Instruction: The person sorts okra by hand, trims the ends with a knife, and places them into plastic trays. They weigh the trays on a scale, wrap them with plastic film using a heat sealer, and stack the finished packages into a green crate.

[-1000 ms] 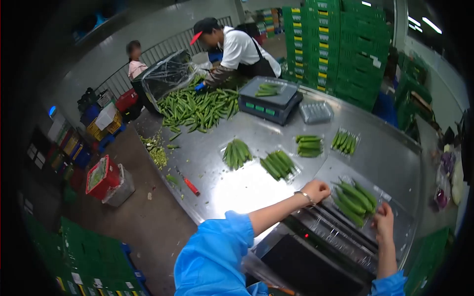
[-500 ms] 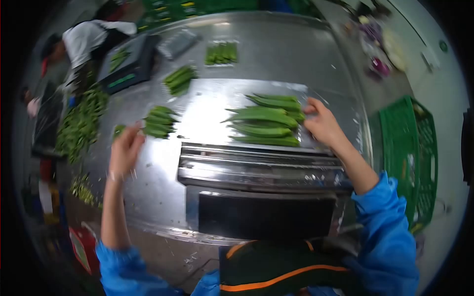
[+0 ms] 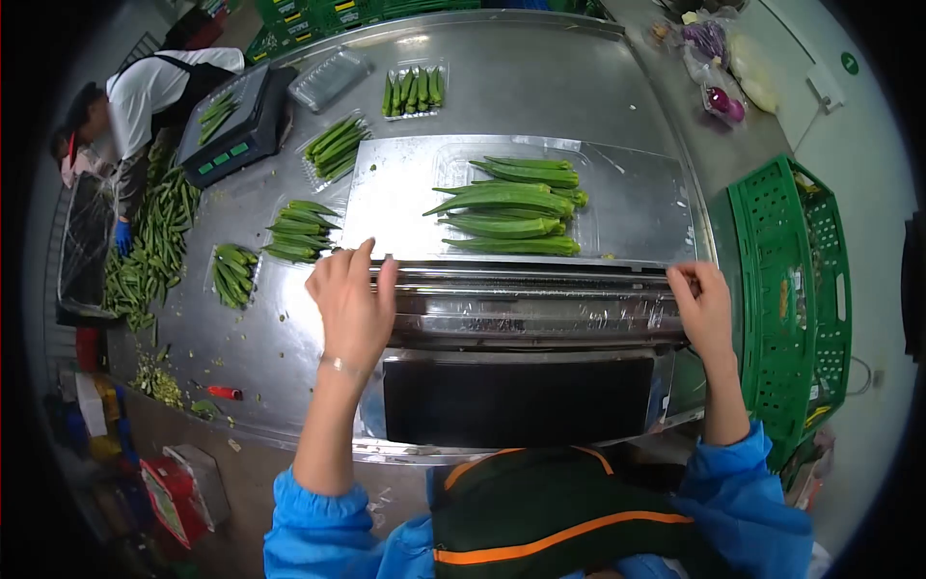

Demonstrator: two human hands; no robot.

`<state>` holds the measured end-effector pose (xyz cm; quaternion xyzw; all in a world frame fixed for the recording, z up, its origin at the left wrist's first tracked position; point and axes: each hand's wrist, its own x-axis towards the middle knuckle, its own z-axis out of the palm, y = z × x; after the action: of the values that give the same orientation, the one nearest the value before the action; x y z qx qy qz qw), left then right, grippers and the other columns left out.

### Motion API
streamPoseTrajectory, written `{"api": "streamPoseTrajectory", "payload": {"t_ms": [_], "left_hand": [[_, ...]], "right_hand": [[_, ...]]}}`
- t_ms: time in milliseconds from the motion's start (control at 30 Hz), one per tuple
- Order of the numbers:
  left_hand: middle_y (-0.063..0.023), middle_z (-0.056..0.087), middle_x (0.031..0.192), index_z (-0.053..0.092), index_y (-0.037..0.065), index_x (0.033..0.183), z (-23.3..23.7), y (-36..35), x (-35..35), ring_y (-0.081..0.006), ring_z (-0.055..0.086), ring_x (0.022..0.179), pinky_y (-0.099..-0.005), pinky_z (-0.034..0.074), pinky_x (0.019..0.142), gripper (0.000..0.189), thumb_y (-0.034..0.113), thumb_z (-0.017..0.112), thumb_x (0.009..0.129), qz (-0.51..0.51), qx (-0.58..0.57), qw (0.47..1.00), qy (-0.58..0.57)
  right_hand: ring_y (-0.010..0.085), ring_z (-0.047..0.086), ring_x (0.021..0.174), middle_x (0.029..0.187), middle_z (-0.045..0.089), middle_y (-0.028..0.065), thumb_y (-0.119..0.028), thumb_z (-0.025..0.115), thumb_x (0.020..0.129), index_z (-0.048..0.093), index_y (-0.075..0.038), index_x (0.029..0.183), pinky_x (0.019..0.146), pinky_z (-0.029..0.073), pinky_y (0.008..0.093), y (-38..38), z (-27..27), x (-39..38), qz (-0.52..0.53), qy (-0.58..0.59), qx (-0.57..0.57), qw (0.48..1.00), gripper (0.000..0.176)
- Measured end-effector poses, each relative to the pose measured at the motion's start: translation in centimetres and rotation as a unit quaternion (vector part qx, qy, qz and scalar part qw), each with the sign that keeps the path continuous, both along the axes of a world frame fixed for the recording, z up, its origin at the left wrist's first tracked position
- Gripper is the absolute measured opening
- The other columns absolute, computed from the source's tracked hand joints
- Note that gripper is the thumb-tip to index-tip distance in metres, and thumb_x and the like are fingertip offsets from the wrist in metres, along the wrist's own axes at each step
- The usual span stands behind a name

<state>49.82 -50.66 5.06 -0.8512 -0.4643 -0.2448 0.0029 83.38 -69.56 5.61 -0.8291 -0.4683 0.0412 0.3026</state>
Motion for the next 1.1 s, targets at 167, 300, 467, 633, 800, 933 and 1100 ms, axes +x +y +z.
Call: {"api": "streamPoseTrajectory", "payload": {"t_ms": [167,300,467,633,800,933,1100], "left_hand": [[-0.0202,0.033,0.133,0.037,-0.001,0.127,-3.0,2.0,6.4,-0.0339,0.027,0.125,-0.0473,0.017,0.101,0.063,0.048,0.04,0.086,-0.097,-0.143,0.985,0.003],[-0.0207,0.032,0.134,0.031,0.006,0.132,-1.1,0.6,5.7,-0.0384,0.024,0.125,-0.0469,0.017,0.102,0.062,0.042,0.048,0.085,-0.133,-0.047,0.985,0.098],[-0.0168,0.051,0.11,0.057,0.005,0.107,1.3,-2.3,-0.3,-0.0345,0.041,0.103,-0.0455,0.027,0.091,0.044,0.035,0.062,0.076,-0.006,-0.041,0.995,0.09],[-0.0104,0.057,0.076,0.066,0.006,0.07,-0.2,-3.6,0.0,-0.0272,0.046,0.082,-0.0396,0.031,0.079,0.031,0.037,0.066,0.071,0.029,-0.032,0.99,0.131],[-0.0076,0.056,0.06,0.061,0.005,0.057,-0.2,-1.9,1.4,-0.0235,0.051,0.065,-0.0351,0.037,0.063,0.031,0.031,0.068,0.07,-0.05,-0.111,0.991,0.057],[-0.0096,0.056,0.059,0.06,0.006,0.066,1.5,-3.9,-4.4,-0.02,0.05,0.056,-0.0317,0.038,0.053,0.02,0.023,0.059,0.076,0.053,-0.586,0.768,-0.254],[-0.013,0.06,0.072,0.062,0.01,0.072,5.7,-4.1,-3.8,-0.0351,0.057,0.078,-0.0421,0.045,0.067,0.033,0.033,0.043,0.086,-0.239,-0.652,0.352,-0.627]], "right_hand": [[0.0246,0.052,0.083,0.093,0.058,0.0093,-0.024,0.059,0.079,0.06,-0.006,0.097,0.077,0.038,0.0357,3.2,0.4,-3.1,0.039,-0.028,0.01,0.999,0.025],[0.0253,0.05,0.092,0.104,0.056,0.0083,-0.026,0.056,0.081,0.057,-0.007,0.105,0.084,0.034,0.0368,2.3,0.9,-3.1,0.038,-0.004,-0.031,0.999,0.03],[0.0257,0.049,0.082,0.084,0.056,0.0081,-0.028,0.061,0.077,0.063,-0.007,0.084,0.073,0.034,0.0381,-3.0,0.2,0.1,-0.043,-0.1,-0.084,0.991,0.022],[0.0254,0.049,0.077,0.073,0.053,0.0081,-0.032,0.066,0.072,0.062,-0.007,0.063,0.069,0.034,0.0376,-1.8,-0.6,-3.3,0.002,-0.161,-0.111,0.981,0.027],[0.021,0.051,0.062,0.061,0.049,0.0086,-0.03,0.068,0.071,0.057,-0.005,0.059,0.057,0.037,0.0336,-0.8,-1.5,-3.1,0.045,-0.023,-0.082,0.995,0.03],[0.0099,0.039,0.043,0.049,0.036,-0.0025,-0.018,0.058,0.081,0.049,-0.006,0.06,0.039,0.031,0.0247,-4.4,2.6,-3.0,-0.052,0.578,-0.076,0.811,0.026],[0.0104,0.04,0.05,0.058,0.042,-0.0012,-0.017,0.04,0.089,0.053,-0.006,0.087,0.043,0.031,0.0206,-4.4,6.3,0.1,0.308,0.861,0.145,0.379,0.018]]}}
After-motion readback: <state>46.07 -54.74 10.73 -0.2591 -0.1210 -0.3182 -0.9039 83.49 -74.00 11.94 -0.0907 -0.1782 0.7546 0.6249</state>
